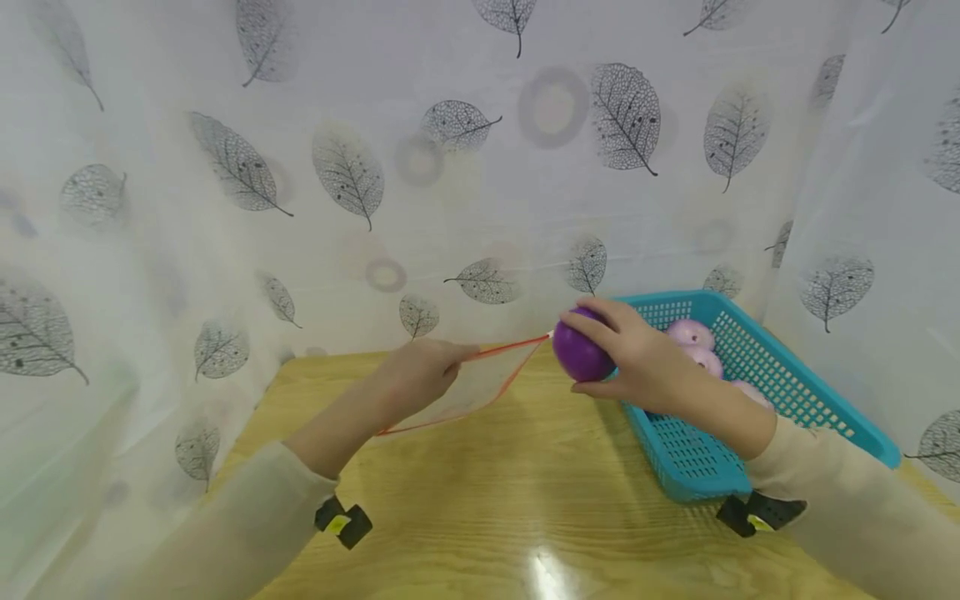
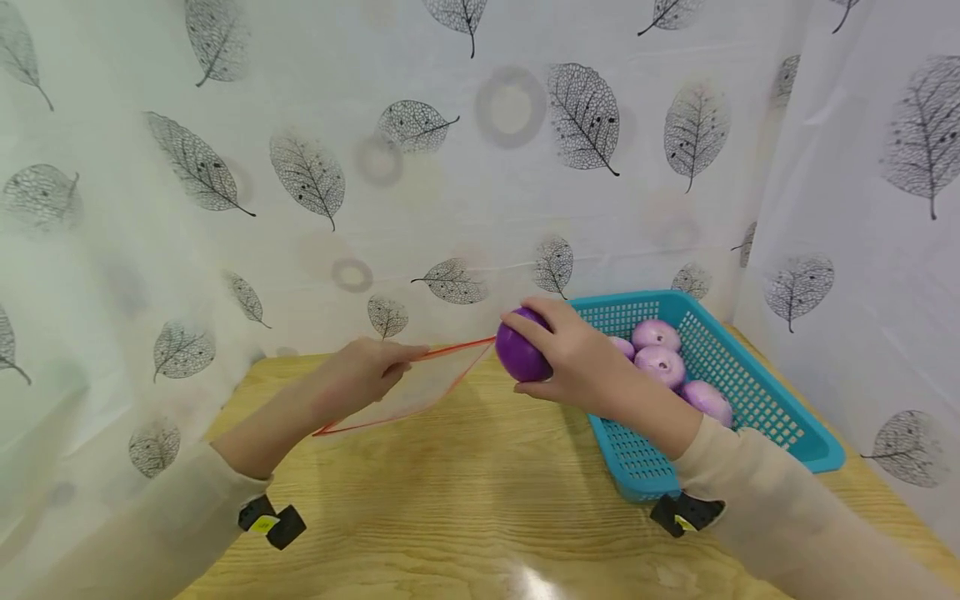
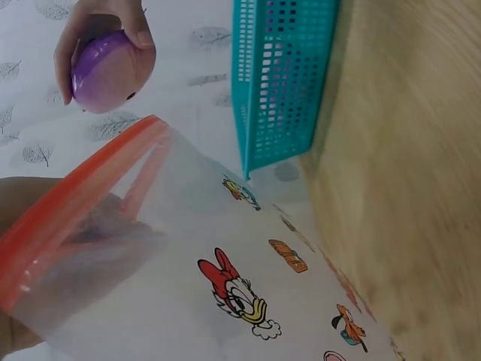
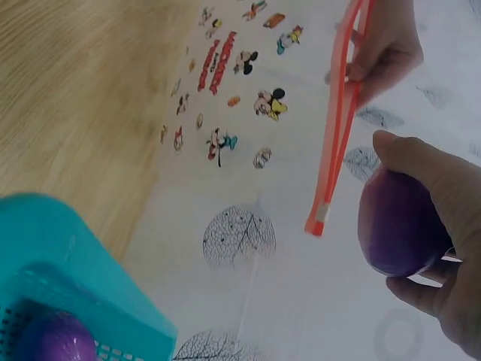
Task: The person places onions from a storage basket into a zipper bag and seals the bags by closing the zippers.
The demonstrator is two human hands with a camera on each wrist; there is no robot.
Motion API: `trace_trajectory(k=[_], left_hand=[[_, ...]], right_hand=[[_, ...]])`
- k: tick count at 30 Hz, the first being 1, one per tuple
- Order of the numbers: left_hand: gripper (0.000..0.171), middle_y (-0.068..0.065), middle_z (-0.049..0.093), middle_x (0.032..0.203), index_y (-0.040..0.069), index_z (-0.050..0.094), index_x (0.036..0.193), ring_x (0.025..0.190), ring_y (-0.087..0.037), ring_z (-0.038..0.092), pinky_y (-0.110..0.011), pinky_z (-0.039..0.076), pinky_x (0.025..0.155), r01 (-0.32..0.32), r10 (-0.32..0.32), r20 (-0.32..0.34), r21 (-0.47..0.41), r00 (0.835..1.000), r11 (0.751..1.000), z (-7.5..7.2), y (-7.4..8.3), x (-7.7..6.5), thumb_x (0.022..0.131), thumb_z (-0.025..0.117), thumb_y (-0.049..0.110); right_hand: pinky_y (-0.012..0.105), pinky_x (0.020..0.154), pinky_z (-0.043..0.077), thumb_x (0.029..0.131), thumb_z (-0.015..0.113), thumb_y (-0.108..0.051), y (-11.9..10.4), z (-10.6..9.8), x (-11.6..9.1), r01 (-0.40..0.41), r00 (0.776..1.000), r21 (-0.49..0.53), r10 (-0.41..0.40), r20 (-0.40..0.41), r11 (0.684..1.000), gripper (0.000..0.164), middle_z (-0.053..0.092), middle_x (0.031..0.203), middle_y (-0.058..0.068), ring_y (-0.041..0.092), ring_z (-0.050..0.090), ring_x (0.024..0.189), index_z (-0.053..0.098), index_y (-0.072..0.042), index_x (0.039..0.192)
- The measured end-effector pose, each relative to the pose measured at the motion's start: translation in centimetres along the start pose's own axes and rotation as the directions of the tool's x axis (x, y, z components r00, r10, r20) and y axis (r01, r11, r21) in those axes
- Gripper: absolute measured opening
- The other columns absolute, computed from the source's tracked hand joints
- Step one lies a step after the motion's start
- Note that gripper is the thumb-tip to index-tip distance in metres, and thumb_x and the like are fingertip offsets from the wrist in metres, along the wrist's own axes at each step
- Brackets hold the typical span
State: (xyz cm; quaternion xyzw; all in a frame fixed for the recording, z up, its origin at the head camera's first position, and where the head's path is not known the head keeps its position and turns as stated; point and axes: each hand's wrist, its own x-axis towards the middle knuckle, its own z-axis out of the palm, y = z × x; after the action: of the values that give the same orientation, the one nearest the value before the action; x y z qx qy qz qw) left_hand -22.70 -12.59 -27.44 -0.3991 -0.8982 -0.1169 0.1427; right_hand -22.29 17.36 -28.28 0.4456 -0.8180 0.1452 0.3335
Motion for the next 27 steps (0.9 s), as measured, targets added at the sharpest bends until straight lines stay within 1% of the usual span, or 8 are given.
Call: trace_trajectory(k=[5,12,15,18,20,22,25,27], left_hand=[[0.033,-0.012,0.071,0.100,0.003,0.067,0.116,0.066,-0.010,0.056,-0.021,0.049,0.059,-0.045,0.045,-0.035,0.004,0.998,0.999,0.3,0.0,-0.1,0.088,0.053,-0.006],[0.032,-0.008,0.072,0.097,0.008,0.068,0.115,0.066,-0.012,0.060,-0.022,0.053,0.062,-0.074,0.077,-0.077,0.040,0.994,0.996,1.2,-0.2,0.1,0.089,0.054,-0.004],[0.036,-0.008,0.072,0.097,0.011,0.067,0.118,0.066,-0.012,0.061,-0.022,0.052,0.062,-0.074,0.077,-0.088,0.036,0.993,0.997,1.5,-0.2,0.2,0.088,0.054,-0.005],[0.037,-0.004,0.070,0.080,0.013,0.068,0.115,0.059,-0.009,0.052,-0.019,0.045,0.055,-0.066,0.067,-0.096,0.023,0.993,0.998,1.6,-0.2,0.3,0.086,0.055,-0.006],[0.031,0.000,0.061,0.066,0.012,0.069,0.106,0.054,-0.008,0.042,-0.018,0.038,0.050,-0.051,0.053,-0.086,0.015,0.995,0.999,1.7,-0.1,0.3,0.086,0.055,-0.006],[0.023,0.004,0.049,0.059,0.011,0.068,0.096,0.053,-0.007,0.038,-0.017,0.035,0.049,-0.038,0.039,-0.079,0.010,0.996,0.999,1.6,0.0,0.3,0.086,0.056,-0.005],[0.018,0.004,0.048,0.059,0.011,0.065,0.087,0.054,-0.008,0.040,-0.018,0.037,0.050,-0.027,0.027,-0.090,0.006,0.996,1.000,1.4,0.2,0.4,0.087,0.056,-0.005],[0.019,0.002,0.056,0.064,0.010,0.067,0.090,0.056,-0.009,0.046,-0.019,0.042,0.053,-0.026,0.027,-0.110,0.007,0.994,1.000,1.3,0.3,0.4,0.086,0.056,-0.006]], right_hand=[[0.049,0.074,0.058,0.055,0.091,-0.027,-1.2,1.0,1.0,0.088,0.994,-0.017,-0.089,-0.058,0.996,0.084,0.050,0.122,0.028,0.044,0.055,0.106,0.053,-0.004,0.126],[0.046,0.078,0.057,0.058,0.091,-0.029,-3.2,2.7,2.3,0.127,0.987,0.037,-0.123,-0.103,0.991,0.084,0.049,0.124,0.025,0.039,0.055,0.106,0.051,-0.004,0.127],[0.046,0.081,0.056,0.056,0.092,-0.031,-4.1,3.4,2.8,0.115,0.986,0.045,-0.108,-0.127,0.992,0.087,0.050,0.124,0.025,0.039,0.056,0.106,0.050,-0.004,0.127],[0.046,0.083,0.056,0.054,0.093,-0.033,-4.8,4.1,3.3,0.092,0.983,0.047,-0.083,-0.165,0.995,0.090,0.051,0.123,0.025,0.039,0.057,0.107,0.050,-0.003,0.126],[0.045,0.084,0.055,0.052,0.093,-0.034,-5.3,4.6,3.5,0.080,0.978,0.049,-0.069,-0.197,0.996,0.091,0.052,0.122,0.025,0.039,0.057,0.107,0.049,-0.001,0.125],[0.044,0.085,0.055,0.051,0.094,-0.036,-5.6,5.0,3.7,0.067,0.972,0.053,-0.053,-0.229,0.996,0.093,0.052,0.121,0.025,0.039,0.056,0.108,0.049,0.000,0.124],[0.044,0.087,0.055,0.049,0.094,-0.036,-6.0,5.6,3.6,0.033,0.966,0.066,-0.015,-0.257,0.997,0.096,0.051,0.121,0.025,0.038,0.056,0.110,0.047,0.001,0.123],[0.043,0.088,0.054,0.049,0.095,-0.034,-6.2,6.0,3.5,0.008,0.964,0.086,0.016,-0.267,0.996,0.097,0.049,0.122,0.024,0.037,0.056,0.110,0.045,0.003,0.123]])
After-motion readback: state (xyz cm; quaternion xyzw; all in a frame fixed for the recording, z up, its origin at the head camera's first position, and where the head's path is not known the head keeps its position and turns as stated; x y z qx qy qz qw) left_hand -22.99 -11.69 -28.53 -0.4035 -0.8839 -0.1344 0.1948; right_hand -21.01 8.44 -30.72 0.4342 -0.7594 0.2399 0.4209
